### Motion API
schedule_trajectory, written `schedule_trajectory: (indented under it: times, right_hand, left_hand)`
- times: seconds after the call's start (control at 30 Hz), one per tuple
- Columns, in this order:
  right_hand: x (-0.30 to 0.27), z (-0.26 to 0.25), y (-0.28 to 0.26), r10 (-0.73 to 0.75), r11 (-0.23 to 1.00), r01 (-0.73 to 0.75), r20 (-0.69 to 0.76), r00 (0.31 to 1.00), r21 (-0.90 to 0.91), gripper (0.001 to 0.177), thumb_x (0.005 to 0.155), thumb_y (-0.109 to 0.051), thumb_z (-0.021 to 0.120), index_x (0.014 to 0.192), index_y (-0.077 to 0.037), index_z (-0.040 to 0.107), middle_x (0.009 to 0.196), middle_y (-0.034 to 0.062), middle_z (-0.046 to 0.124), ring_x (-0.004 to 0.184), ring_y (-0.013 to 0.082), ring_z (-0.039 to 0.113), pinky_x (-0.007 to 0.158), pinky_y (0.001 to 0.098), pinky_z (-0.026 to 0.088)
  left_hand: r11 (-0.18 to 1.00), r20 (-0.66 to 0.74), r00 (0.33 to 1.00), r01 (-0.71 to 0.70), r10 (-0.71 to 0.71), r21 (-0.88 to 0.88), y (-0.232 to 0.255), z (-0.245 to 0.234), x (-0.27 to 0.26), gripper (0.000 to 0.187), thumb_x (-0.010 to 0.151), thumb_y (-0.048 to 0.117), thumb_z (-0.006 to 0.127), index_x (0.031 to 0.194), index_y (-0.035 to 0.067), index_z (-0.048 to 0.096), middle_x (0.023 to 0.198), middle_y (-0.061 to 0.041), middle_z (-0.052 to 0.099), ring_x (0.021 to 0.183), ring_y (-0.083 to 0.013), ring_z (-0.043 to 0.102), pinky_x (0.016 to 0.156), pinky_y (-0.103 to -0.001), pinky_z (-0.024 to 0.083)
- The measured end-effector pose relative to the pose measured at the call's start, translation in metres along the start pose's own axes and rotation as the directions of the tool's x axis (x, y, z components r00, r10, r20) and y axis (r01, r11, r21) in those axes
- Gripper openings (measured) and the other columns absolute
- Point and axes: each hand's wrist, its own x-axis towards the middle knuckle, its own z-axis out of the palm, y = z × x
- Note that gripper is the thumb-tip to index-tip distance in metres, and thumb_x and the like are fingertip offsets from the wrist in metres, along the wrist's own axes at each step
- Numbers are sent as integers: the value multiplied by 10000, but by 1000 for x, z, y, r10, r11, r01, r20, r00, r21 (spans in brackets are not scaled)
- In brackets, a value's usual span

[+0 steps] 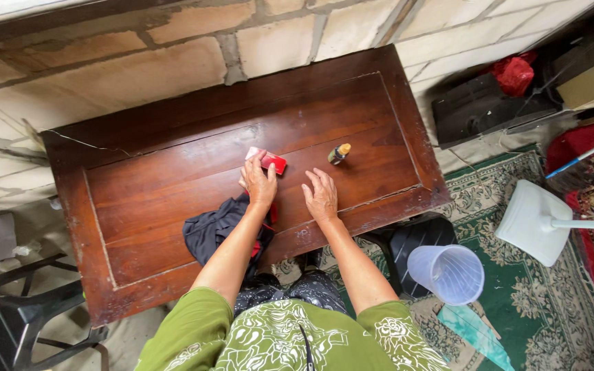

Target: The person sands the surface of a wooden table using a red sanding block. They move the block back and forth across the wood grain, covering different sections of the tabletop. A bottle of liquid and a cloth are visible on the table but are not used during the clip.

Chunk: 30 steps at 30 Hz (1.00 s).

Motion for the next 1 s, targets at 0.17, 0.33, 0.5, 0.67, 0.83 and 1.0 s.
schedule_trajectory:
  times: [0.17, 0.33, 0.5, 0.67, 0.83, 1.0]
  right_hand:
    - [-4, -28, 35, 103, 995, -102, -75, 992, 14, 324, 896, -216, 751, 1196, -117, 684, 1321, 105, 615, 1252, 326, 552, 1058, 440, 454]
    - [20, -53, 67, 262, 960, -257, -30, 965, 113, 423, 889, -207, 754, 1270, -79, 624, 1323, 124, 610, 1254, 346, 535, 1061, 442, 434]
    - [46, -61, 92, 192, 948, -200, 60, 980, 245, 529, 885, -174, 730, 1387, -95, 586, 1320, 118, 667, 1238, 317, 579, 1063, 437, 435]
    - [66, -49, 114, 162, 916, -208, 158, 974, 343, 479, 905, -165, 726, 1370, -129, 617, 1209, 83, 736, 1119, 248, 705, 990, 400, 530]
    - [78, -42, 126, 115, 934, -170, 184, 976, 315, 463, 892, -165, 750, 1342, -160, 645, 1165, 87, 748, 1046, 256, 708, 933, 395, 546]
    - [87, -35, 126, 96, 932, -156, 192, 977, 327, 432, 896, -159, 746, 1319, -157, 658, 1163, 90, 746, 1033, 258, 712, 916, 392, 554]
  left_hand:
    - [994, 4, 994, -110, 110, 0, 39, 17, -18, 492, 897, 234, 743, 1370, 221, 606, 1278, -73, 611, 1284, -316, 496, 1076, -555, 323]
    - [991, 53, 993, -103, 107, -80, 56, 46, -27, 471, 913, 244, 738, 1364, 225, 603, 1258, -72, 627, 1241, -300, 539, 1077, -505, 375]
    - [983, 79, 987, -128, 139, -134, 61, 79, -30, 445, 925, 229, 715, 1355, 200, 607, 1259, -90, 660, 1208, -315, 551, 1034, -502, 396]
    - [992, 197, 980, 7, 18, -126, 77, 97, -31, 402, 953, 246, 692, 1349, 198, 643, 1085, -117, 702, 1072, -303, 619, 991, -443, 469]
    - [971, 158, 984, -48, 87, -233, 90, 110, -27, 363, 958, 187, 672, 1317, 135, 664, 1134, -158, 735, 1052, -332, 644, 954, -442, 512]
    - [894, 145, 988, 11, 60, -448, 92, 125, -22, 347, 981, 101, 634, 1327, 88, 639, 1200, -154, 732, 1090, -260, 717, 942, -364, 559]
